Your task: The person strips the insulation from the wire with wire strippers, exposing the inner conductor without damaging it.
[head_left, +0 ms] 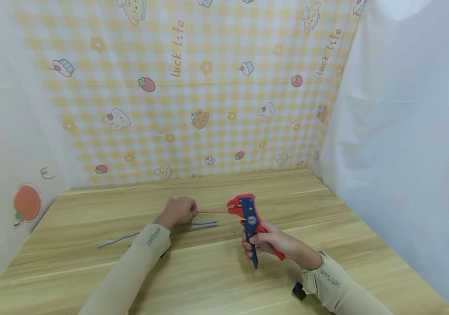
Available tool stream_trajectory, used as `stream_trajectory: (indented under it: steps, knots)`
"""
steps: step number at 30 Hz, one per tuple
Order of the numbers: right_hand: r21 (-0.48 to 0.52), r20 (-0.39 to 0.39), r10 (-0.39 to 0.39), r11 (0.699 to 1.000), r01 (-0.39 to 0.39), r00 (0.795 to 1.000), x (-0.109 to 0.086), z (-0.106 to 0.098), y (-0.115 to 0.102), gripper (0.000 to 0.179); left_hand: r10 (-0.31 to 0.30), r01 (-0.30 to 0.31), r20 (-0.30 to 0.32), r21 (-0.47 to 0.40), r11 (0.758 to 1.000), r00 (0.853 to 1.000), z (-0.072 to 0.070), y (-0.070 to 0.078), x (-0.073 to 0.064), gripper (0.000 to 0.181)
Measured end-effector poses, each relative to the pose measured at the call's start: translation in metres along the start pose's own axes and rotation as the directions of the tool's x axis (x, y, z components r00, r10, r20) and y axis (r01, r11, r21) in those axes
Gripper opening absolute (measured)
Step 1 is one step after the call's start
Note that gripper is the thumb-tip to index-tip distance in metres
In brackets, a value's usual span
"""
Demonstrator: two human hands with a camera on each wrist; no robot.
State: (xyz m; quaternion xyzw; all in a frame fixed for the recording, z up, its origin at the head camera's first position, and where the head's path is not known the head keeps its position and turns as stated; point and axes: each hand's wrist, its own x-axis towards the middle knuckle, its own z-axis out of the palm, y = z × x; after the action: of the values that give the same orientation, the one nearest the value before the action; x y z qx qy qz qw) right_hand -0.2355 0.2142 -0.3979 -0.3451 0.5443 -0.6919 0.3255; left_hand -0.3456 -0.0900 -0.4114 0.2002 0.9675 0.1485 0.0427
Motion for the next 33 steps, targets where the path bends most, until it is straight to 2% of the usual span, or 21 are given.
stream_trajectory:
  steps: [4,10,19,26,33]
  knots:
    - [-0.005,-0.006,0.0,1.0,0.0,1.0,0.0,-0.001,0.001,0.021,0.012,-0.012,-0.002,-0.021,1.0,1.0,-0.002,-0.001,-0.003,0.008]
    - [0.007,-0.026,0.006,1.0,-0.006,1.0,-0.002,-0.002,-0.002,0.021,0.057,-0.06,-0.039,-0.079,0.995,0.998,-0.009,0.001,-0.015,0.005]
    - [0.016,-0.044,0.015,1.0,-0.014,0.999,-0.003,-0.004,-0.003,0.02,0.088,-0.106,-0.107,-0.169,0.98,0.99,-0.015,-0.004,-0.028,0.007]
    - [0.033,-0.069,0.01,0.999,-0.008,0.998,-0.005,-0.005,-0.002,0.02,0.138,-0.167,-0.146,-0.213,0.963,0.98,-0.026,0.002,-0.037,0.006]
    - [0.03,-0.102,0.004,1.0,-0.001,0.995,-0.006,-0.009,-0.002,0.022,0.137,-0.173,-0.15,-0.258,0.95,0.979,-0.035,0.006,-0.044,0.006]
